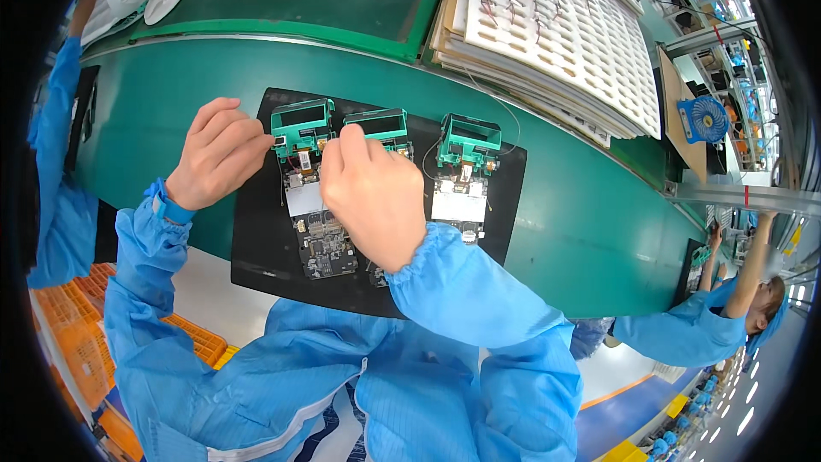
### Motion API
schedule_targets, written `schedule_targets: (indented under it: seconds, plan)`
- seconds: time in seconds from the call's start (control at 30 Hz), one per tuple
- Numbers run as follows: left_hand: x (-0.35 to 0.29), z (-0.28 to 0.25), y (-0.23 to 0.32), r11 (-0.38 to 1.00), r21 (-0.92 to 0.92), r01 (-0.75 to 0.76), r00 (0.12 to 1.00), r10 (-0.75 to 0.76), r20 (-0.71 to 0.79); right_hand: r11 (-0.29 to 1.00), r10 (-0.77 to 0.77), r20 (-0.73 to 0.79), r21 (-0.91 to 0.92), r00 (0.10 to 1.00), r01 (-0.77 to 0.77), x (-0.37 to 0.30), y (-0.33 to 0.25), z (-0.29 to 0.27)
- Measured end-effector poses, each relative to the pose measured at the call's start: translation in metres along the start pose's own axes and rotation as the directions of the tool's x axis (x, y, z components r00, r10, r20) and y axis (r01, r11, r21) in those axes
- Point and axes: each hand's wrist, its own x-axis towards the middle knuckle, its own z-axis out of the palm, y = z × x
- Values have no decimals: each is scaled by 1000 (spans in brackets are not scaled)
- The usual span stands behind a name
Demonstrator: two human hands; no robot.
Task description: Assembling electronic components onto a circuit board and housing at a factory production line.
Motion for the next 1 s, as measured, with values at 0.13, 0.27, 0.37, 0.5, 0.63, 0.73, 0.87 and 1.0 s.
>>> schedule_targets:
  seconds: [0.13,0.27,0.37,0.5,0.63,0.73,0.87,1.0]
  plan:
    - [2,2,7,975,-62,215,973,-219,-66,903,219,-77,394,973,-172,1,22,1]
    - [20,-13,25,855,-236,461,861,-496,-113,713,435,-75,638,897,-292,-6,40,-23]
    - [42,-21,57,587,-623,517,800,-590,107,455,479,154,798,864,-395,-21,32,-39]
    - [63,-11,89,435,-776,456,811,-563,160,44,360,413,888,837,-457,-39,15,-47]
    - [69,-9,103,259,-798,544,773,-524,357,-198,339,507,862,792,-467,-60,16,-57]
    - [71,-7,116,196,-808,556,758,-518,396,-228,327,547,837,770,-498,-73,18,-66]
    - [75,-4,131,237,-808,539,776,-513,367,-251,288,591,806,753,-537,-87,22,-80]
    - [79,-7,143,305,-824,478,840,-432,327,-256,264,620,783,739,-566,-108,24,-87]
